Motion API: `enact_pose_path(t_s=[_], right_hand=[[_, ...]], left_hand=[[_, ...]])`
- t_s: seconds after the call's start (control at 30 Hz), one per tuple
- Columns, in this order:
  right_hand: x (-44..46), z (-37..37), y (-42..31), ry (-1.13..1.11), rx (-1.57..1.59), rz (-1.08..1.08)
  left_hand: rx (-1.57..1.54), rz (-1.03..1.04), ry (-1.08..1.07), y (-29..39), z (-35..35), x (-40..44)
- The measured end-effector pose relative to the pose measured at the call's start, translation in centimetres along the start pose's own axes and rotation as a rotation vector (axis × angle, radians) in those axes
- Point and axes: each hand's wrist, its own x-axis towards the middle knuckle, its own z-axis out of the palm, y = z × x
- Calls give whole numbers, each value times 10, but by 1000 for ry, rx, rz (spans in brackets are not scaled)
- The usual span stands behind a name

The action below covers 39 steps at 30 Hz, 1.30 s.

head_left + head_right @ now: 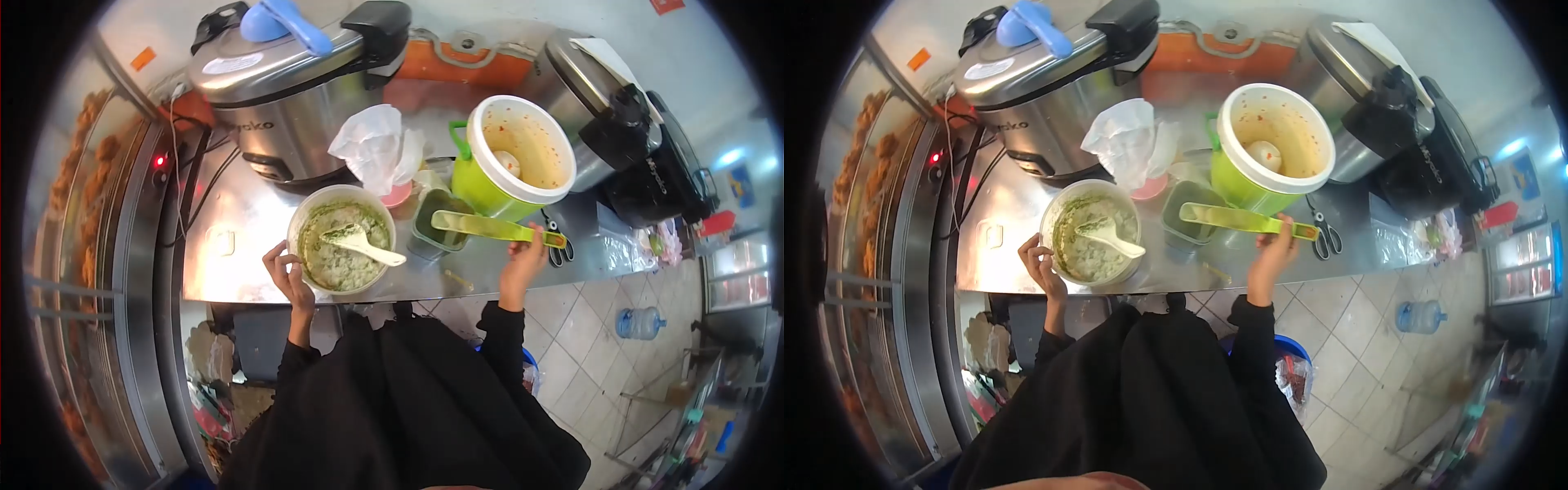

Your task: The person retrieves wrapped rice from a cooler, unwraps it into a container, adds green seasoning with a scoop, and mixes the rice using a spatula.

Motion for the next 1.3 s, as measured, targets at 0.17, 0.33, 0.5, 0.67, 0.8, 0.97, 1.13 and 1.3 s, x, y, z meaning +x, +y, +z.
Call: enact_pose_path(t_s=[0.17,0.33,0.5,0.67,0.8,0.97,1.13,1.3], right_hand=[[-10,1,-23,-13,334,115],[-53,29,-40,-241,341,143],[-83,52,-34,-467,195,-38],[-91,62,-25,-573,126,-198],[-96,69,-20,-563,118,-233],[-93,63,-20,-596,85,-272],[-80,59,-28,-532,90,-255],[-57,53,-32,-216,235,79]], left_hand=[[35,-46,24,6,0,-9],[111,-42,14,9,-1,-11],[126,-30,2,8,-1,-10],[92,-18,-10,6,-2,-10],[13,-52,-6,3,1,-14],[-55,-23,-1,1,4,-10],[-202,-82,12,-4,9,-10],[-158,-50,-38,8,7,0]])
